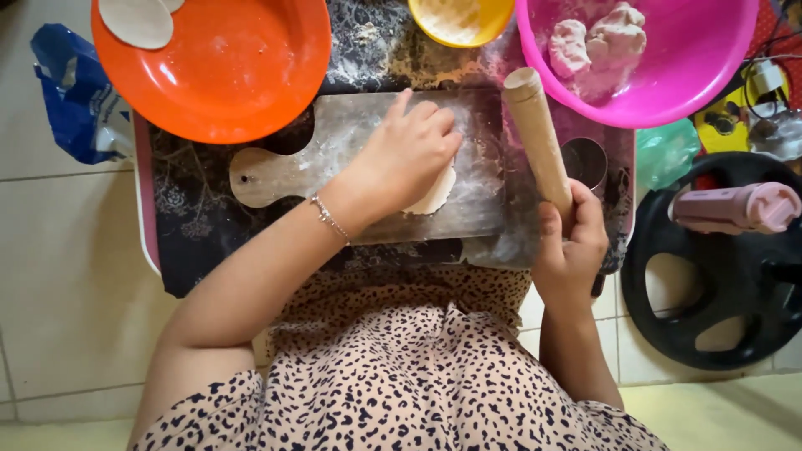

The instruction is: Rolling out dough with a rolling pin, cutting it into circles with a metal ring, and folding the edges of the dough pieces.

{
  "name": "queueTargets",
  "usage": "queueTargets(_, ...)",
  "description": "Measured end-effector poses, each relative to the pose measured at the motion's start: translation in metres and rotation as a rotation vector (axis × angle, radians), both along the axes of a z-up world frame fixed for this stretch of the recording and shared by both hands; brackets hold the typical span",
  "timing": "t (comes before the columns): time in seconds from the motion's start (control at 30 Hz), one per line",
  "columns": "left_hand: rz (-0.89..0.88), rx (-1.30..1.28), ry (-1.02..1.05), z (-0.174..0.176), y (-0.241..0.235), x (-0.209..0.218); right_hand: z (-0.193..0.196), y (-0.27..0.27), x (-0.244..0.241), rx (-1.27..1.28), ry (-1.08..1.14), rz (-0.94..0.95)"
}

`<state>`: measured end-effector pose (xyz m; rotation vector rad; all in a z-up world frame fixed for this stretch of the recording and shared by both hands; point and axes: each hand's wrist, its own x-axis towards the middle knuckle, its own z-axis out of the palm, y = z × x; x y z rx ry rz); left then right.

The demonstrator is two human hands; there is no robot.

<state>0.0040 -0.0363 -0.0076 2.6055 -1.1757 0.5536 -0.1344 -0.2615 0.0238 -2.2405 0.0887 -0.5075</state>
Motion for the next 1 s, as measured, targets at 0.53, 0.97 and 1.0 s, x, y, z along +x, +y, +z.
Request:
queueTargets(0.53, -0.121, 0.229, 0.266, 0.126, 0.036, 0.006, 0.030, -0.002, 0.000, 0.297, 0.158, 0.003)
queueTargets(0.97, -0.150, -0.042, -0.172, 0.015, 0.064, -0.027, 0.032, 0.012, 0.005, 0.379, 0.144, 0.097)
queueTargets(1.0, -0.110, -0.037, -0.154, 0.012, 0.072, -0.034, 0.036, 0.017, 0.008, 0.339, 0.176, 0.136)
